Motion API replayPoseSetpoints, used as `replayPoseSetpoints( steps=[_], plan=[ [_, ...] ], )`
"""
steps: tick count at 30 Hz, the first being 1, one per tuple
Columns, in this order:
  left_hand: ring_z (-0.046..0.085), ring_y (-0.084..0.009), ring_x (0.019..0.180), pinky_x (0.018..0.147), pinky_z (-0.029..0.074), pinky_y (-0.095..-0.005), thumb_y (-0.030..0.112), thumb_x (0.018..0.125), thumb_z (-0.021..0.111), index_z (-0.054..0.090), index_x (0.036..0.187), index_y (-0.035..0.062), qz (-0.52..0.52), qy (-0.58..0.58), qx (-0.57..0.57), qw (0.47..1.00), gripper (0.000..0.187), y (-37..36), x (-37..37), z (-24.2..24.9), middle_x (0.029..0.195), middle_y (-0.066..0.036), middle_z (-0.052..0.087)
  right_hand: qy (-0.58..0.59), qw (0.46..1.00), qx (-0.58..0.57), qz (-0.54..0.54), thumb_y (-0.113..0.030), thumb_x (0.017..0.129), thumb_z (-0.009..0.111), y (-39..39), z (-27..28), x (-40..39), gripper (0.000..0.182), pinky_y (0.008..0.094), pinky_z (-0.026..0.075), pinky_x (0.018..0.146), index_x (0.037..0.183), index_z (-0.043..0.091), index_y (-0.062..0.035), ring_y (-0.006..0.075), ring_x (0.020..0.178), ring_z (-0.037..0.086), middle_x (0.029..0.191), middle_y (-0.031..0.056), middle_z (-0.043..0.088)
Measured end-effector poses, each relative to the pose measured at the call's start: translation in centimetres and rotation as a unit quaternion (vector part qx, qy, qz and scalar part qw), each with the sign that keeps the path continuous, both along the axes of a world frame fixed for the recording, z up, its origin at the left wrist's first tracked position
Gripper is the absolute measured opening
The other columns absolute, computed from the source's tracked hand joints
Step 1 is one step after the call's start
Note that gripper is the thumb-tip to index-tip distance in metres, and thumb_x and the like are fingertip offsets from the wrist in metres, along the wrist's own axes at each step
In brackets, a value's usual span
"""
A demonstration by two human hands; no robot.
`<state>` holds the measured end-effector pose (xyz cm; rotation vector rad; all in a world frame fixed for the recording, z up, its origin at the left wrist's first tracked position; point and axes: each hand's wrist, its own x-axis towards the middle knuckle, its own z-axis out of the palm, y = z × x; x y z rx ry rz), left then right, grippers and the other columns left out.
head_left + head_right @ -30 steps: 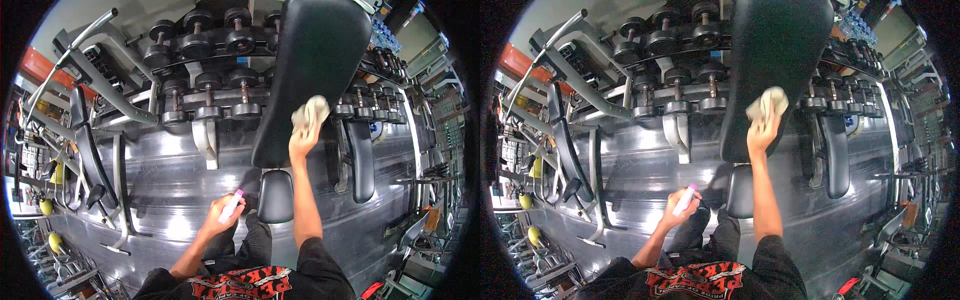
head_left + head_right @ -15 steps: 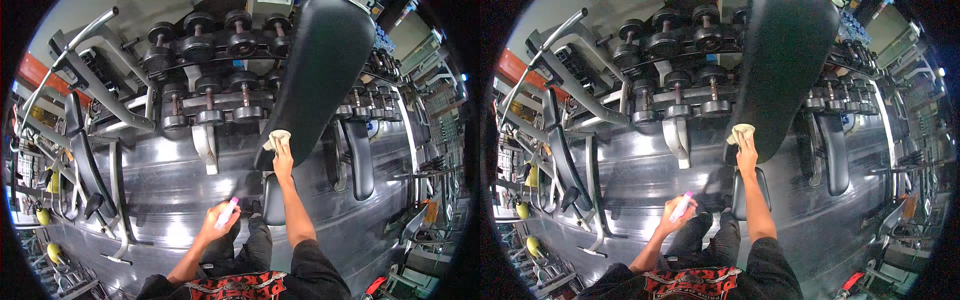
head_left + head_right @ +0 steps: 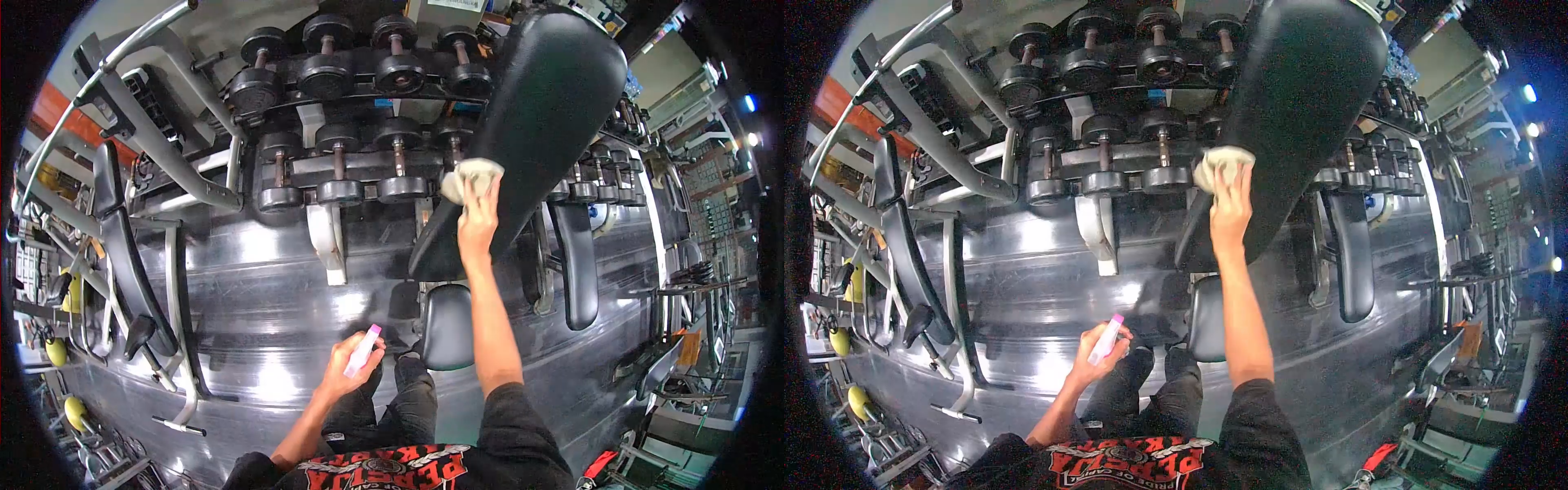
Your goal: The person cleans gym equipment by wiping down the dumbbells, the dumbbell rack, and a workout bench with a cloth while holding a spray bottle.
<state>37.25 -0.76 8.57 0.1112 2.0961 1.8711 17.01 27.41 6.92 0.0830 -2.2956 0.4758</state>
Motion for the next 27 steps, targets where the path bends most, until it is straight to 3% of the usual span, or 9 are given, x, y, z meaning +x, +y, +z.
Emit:
replayPoseSetpoints(
  steps=[6, 8, 11, 13, 15, 17, 20, 22, 27],
  plan=[
    [0.061, -0.012, 0.067, 0.06, 0.047, -0.0266, 0.005, 0.082, 0.067, 0.064, 0.095, 0.0029, -0.014, 0.03, -0.004, 0.999, 0.013, 0.0, -0.9, 0.2, 0.082, -0.006, 0.065, -0.257, 0.96, -0.109, 0.02, 0.015, 0.07, 0.054, -1.6, -11.1, 8.0, 0.071, 0.0397, 0.041, 0.105, 0.135, 0.05, -0.0142, 0.0363, 0.135, 0.033, 0.146, 0.0199, 0.034],
    [0.061, -0.0121, 0.067, 0.06, 0.047, -0.0268, 0.005, 0.082, 0.067, 0.064, 0.094, 0.0026, -0.017, 0.01, -0.009, 1.0, 0.013, -0.3, -1.1, 0.8, 0.082, -0.006, 0.065, -0.26, 0.951, -0.167, 0.03, 0.012, 0.071, 0.054, -1.3, -10.5, 8.0, 0.068, 0.0411, 0.042, 0.102, 0.134, 0.051, -0.0146, 0.0377, 0.13, 0.039, 0.138, 0.0202, 0.043],
    [0.061, -0.0126, 0.067, 0.06, 0.047, -0.0273, 0.004, 0.082, 0.067, 0.064, 0.094, 0.0024, -0.016, -0.005, 0.002, 1.0, 0.013, -0.1, -1.2, 0.3, 0.083, -0.007, 0.065, -0.103, 0.992, -0.074, 0.024, 0.006, 0.068, 0.057, -1.3, -1.9, 5.8, 0.064, 0.0435, 0.046, 0.095, 0.129, 0.056, -0.0122, 0.0375, 0.113, 0.049, 0.116, 0.017, 0.055],
    [0.061, -0.0134, 0.067, 0.061, 0.047, -0.0279, 0.004, 0.082, 0.067, 0.064, 0.094, 0.0027, -0.011, 0.019, 0.0, 1.0, 0.012, 0.0, -1.2, 0.0, 0.083, -0.007, 0.066, 0.051, 0.997, 0.045, 0.027, 0.006, 0.068, 0.058, -0.9, 4.5, 2.2, 0.057, 0.0444, 0.044, 0.098, 0.122, 0.061, -0.012, 0.0378, 0.119, 0.048, 0.123, 0.017, 0.054],
    [0.062, -0.0135, 0.068, 0.062, 0.048, -0.0276, 0.004, 0.082, 0.067, 0.064, 0.093, 0.0028, -0.02, 0.017, -0.015, 1.0, 0.012, 0.1, -1.4, 0.7, 0.083, -0.007, 0.066, 0.04, 0.981, 0.191, -0.011, 0.0, 0.07, 0.063, -0.9, 11.1, -0.8, 0.055, 0.0445, 0.037, 0.106, 0.124, 0.059, -0.0122, 0.035, 0.124, 0.046, 0.13, 0.0175, 0.052],
    [0.062, -0.0137, 0.069, 0.062, 0.048, -0.0274, 0.004, 0.082, 0.067, 0.064, 0.093, 0.0029, -0.025, 0.018, -0.035, 0.999, 0.012, -0.1, -1.3, 0.9, 0.084, -0.007, 0.066, 0.016, 0.959, 0.282, -0.016, -0.008, 0.077, 0.059, -0.6, 12.7, -3.8, 0.05, 0.0445, 0.032, 0.109, 0.126, 0.054, -0.0025, 0.0318, 0.128, 0.043, 0.135, 0.0167, 0.049],
    [0.063, -0.014, 0.07, 0.064, 0.049, -0.027, 0.004, 0.081, 0.067, 0.064, 0.093, 0.003, 0.003, 0.019, -0.008, 1.0, 0.012, 0.0, -0.9, 0.4, 0.083, -0.007, 0.066, -0.037, 0.922, 0.385, -0.023, -0.013, 0.084, 0.051, -0.7, 7.9, -4.8, 0.047, 0.0426, 0.027, 0.112, 0.127, 0.051, 0.0048, 0.0281, 0.132, 0.039, 0.137, 0.0156, 0.048],
    [0.063, -0.0141, 0.071, 0.064, 0.049, -0.0268, 0.004, 0.081, 0.067, 0.065, 0.093, 0.0031, 0.002, -0.011, -0.009, 1.0, 0.012, -0.2, -0.6, -0.1, 0.083, -0.007, 0.066, -0.166, 0.862, 0.476, -0.054, -0.018, 0.089, 0.046, -0.9, 1.8, -3.8, 0.044, 0.0397, 0.022, 0.114, 0.128, 0.053, 0.0025, 0.0268, 0.134, 0.037, 0.137, 0.0141, 0.048],
    [0.063, -0.0142, 0.07, 0.064, 0.049, -0.027, 0.004, 0.08, 0.067, 0.065, 0.093, 0.003, 0.007, -0.031, -0.028, 0.999, 0.013, -0.6, 0.1, 0.1, 0.082, -0.007, 0.066, -0.293, 0.86, 0.413, -0.056, -0.022, 0.094, 0.042, -3.6, -8.7, -2.2, 0.045, 0.0364, 0.023, 0.113, 0.129, 0.051, 0.0049, 0.0266, 0.135, 0.035, 0.138, 0.0155, 0.048]
  ],
)
